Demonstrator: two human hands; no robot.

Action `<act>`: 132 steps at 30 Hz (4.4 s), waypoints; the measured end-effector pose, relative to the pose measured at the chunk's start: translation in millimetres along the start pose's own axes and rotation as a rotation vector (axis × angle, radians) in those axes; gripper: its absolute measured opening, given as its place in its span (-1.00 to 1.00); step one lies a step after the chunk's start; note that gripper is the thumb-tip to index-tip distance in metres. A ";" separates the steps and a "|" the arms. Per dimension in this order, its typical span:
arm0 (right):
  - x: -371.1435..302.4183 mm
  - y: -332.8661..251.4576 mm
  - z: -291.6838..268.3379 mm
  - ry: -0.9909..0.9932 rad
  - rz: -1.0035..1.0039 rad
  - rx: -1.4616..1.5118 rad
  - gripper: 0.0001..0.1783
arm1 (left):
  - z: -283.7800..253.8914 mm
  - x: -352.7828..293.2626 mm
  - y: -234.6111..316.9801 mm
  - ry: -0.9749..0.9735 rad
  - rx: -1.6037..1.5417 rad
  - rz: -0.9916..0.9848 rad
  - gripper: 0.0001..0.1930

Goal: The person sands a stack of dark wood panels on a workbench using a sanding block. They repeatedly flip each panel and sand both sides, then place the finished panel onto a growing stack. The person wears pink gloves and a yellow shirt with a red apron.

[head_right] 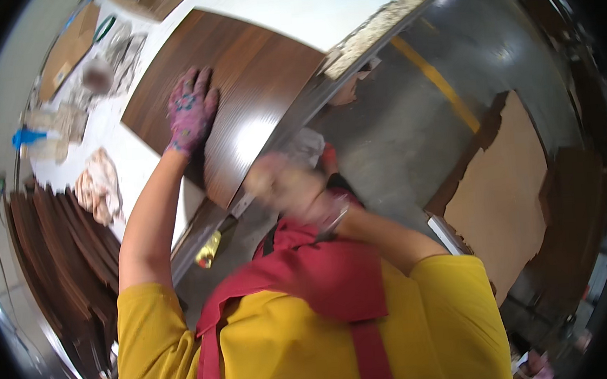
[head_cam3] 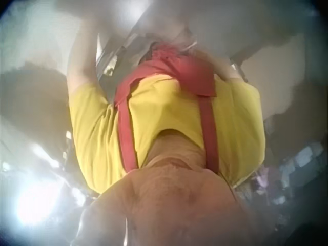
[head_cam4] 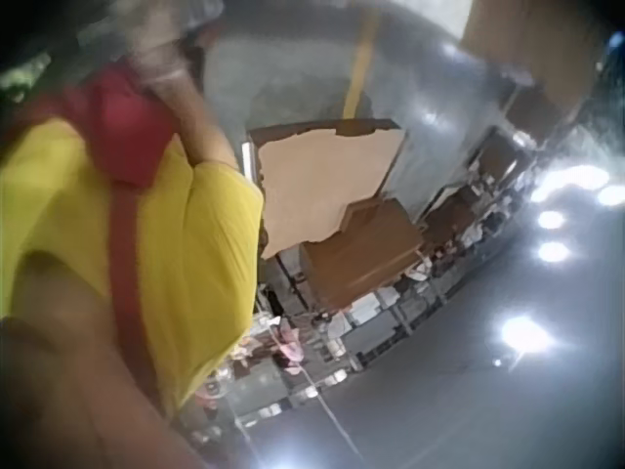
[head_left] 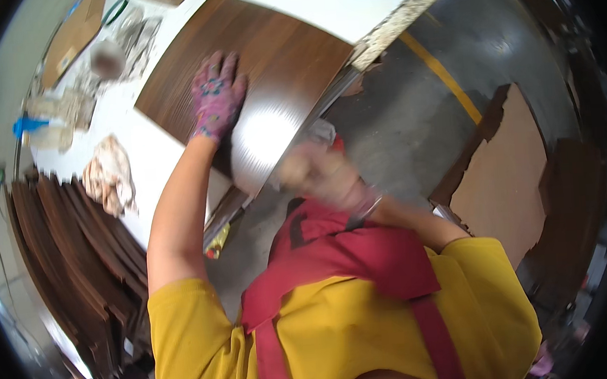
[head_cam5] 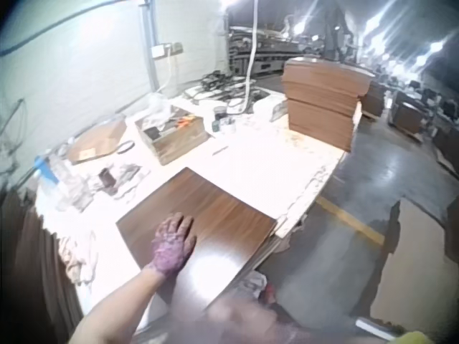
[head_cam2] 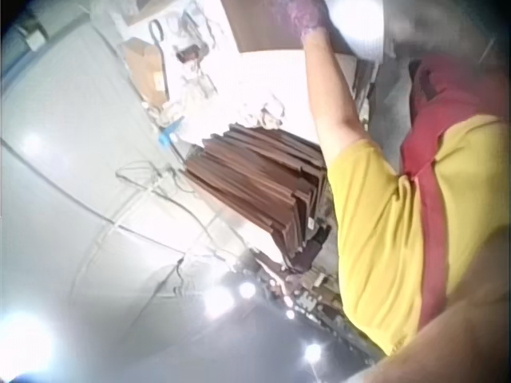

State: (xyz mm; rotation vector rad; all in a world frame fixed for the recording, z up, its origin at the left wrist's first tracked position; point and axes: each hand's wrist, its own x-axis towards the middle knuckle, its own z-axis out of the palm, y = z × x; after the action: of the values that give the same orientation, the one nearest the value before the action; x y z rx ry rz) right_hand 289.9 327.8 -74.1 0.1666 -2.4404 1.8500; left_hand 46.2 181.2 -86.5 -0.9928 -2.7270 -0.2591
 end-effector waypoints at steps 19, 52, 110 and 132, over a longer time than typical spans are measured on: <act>67.2 11.6 -58.4 0.411 -0.331 -0.689 -0.82 | -1.8 -13.2 15.3 0.019 -0.019 -0.046 -0.46; 58.0 39.6 -154.3 0.525 0.290 1.161 -0.59 | -11.8 -7.2 20.8 -0.084 0.008 -0.074 -0.44; 25.4 30.7 -89.9 0.200 0.268 0.609 -0.54 | -12.4 -7.4 23.2 -0.013 -0.023 -0.070 -0.47; 414.7 92.8 -170.6 -0.209 -0.013 0.067 -0.61 | -26.8 3.0 29.6 -0.118 -0.068 -0.248 -0.47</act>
State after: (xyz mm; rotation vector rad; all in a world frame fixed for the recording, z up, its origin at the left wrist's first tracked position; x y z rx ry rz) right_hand -134.5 499.7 -64.7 0.3986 -2.5012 2.0032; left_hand 67.3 199.0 -57.4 -0.7051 -2.9681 -0.3478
